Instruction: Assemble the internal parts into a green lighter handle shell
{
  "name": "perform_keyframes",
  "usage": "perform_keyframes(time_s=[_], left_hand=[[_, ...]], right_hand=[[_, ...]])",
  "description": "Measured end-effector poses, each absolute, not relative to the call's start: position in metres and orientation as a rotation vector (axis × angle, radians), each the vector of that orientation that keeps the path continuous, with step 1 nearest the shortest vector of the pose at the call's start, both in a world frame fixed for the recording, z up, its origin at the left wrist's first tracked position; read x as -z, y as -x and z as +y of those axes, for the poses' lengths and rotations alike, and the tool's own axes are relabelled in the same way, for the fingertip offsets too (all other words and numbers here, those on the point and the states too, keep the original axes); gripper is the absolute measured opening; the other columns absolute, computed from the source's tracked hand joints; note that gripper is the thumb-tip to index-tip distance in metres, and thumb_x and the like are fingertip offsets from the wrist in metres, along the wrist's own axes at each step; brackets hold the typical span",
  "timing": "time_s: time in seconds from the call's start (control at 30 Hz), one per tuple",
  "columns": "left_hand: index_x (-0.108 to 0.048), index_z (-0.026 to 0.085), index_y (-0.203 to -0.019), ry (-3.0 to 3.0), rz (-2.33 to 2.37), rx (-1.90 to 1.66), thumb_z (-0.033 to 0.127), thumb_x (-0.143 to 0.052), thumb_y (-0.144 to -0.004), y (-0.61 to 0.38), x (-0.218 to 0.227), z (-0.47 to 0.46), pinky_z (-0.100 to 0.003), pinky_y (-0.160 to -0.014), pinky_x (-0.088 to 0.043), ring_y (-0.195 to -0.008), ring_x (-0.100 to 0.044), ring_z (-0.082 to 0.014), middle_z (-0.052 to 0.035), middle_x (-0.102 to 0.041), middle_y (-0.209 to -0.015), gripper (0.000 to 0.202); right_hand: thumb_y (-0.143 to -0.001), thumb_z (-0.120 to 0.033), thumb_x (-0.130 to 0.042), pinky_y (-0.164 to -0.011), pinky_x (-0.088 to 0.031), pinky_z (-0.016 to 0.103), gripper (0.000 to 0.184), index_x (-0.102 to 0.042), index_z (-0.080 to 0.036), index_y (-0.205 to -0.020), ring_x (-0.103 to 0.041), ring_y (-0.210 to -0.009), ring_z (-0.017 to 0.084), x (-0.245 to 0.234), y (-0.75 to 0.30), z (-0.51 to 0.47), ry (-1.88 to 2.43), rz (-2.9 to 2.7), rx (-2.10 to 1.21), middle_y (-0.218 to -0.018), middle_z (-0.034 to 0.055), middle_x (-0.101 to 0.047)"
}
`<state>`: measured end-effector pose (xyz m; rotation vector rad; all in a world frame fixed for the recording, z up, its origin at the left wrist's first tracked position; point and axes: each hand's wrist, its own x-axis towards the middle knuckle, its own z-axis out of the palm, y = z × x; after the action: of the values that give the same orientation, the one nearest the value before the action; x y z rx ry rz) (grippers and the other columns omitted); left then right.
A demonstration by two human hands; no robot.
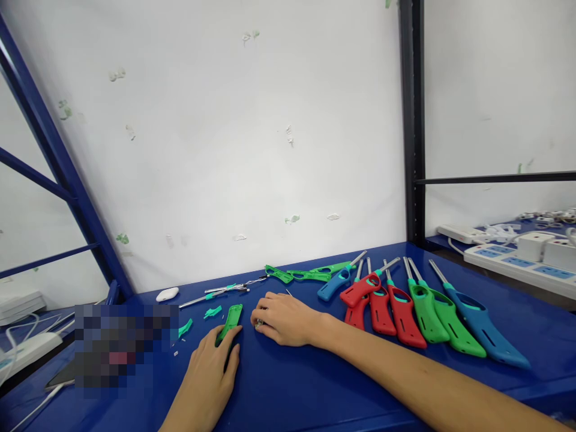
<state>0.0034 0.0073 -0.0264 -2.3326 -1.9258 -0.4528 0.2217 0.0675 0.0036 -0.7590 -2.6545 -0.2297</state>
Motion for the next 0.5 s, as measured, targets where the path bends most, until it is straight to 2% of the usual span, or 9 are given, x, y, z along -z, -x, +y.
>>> perform_keyframes(time_s=[0.5], left_hand=[[-0.057,0.022,-0.149,2.337,-1.948,0.418,0.025,-0.034,-0.106,-0.0034,0.0254,0.0056,-0.051,-0.117,-0.041,-0.143,-0.049,-0.0312,-0.0167,-0.052,-0.151,0.049]], right_hand=[[-0.104,-0.026,-0.068,-0.091,-0.06,0.044,0.015,-0.068,-0.017,-0.117,-0.068,-0.103,0.023,-0.0015,-0.2221,0.0679,0.758,-2.648,0.231,-0.116,0.0067,-0.068]])
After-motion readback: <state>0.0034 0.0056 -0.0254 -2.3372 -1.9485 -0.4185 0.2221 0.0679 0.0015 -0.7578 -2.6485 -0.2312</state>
